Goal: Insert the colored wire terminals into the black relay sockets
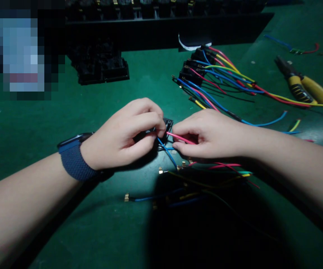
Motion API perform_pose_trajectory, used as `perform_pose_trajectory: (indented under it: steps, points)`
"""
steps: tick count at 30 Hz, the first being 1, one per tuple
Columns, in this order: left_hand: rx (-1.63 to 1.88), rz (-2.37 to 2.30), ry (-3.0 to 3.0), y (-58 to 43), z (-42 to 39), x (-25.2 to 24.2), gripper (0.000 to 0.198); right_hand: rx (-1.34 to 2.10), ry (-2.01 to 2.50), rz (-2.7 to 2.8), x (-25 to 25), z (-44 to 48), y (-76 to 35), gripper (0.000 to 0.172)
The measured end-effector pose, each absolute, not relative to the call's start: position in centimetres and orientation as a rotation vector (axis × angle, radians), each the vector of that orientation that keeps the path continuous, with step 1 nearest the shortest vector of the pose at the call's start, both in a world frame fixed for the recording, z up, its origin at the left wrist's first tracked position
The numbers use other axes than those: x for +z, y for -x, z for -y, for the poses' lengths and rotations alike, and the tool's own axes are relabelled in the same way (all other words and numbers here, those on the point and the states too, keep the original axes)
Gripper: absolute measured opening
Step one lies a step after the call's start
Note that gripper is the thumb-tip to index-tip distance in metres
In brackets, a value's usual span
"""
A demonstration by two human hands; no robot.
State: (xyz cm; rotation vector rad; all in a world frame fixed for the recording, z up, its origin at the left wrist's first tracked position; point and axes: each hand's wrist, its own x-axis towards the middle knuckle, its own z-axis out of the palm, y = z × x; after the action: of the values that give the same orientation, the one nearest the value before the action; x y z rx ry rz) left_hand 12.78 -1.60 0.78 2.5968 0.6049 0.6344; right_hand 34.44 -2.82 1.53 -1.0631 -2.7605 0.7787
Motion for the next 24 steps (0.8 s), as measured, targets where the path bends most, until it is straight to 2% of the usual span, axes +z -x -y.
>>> perform_pose_trajectory:
  steps: [24]
  points:
    - [0.613, -0.633, -2.598, -12.86, 1.59, 0.89, 0.011, 0.705, 1.081, 2.733, 1.24, 2.89, -34.38, 0.025]
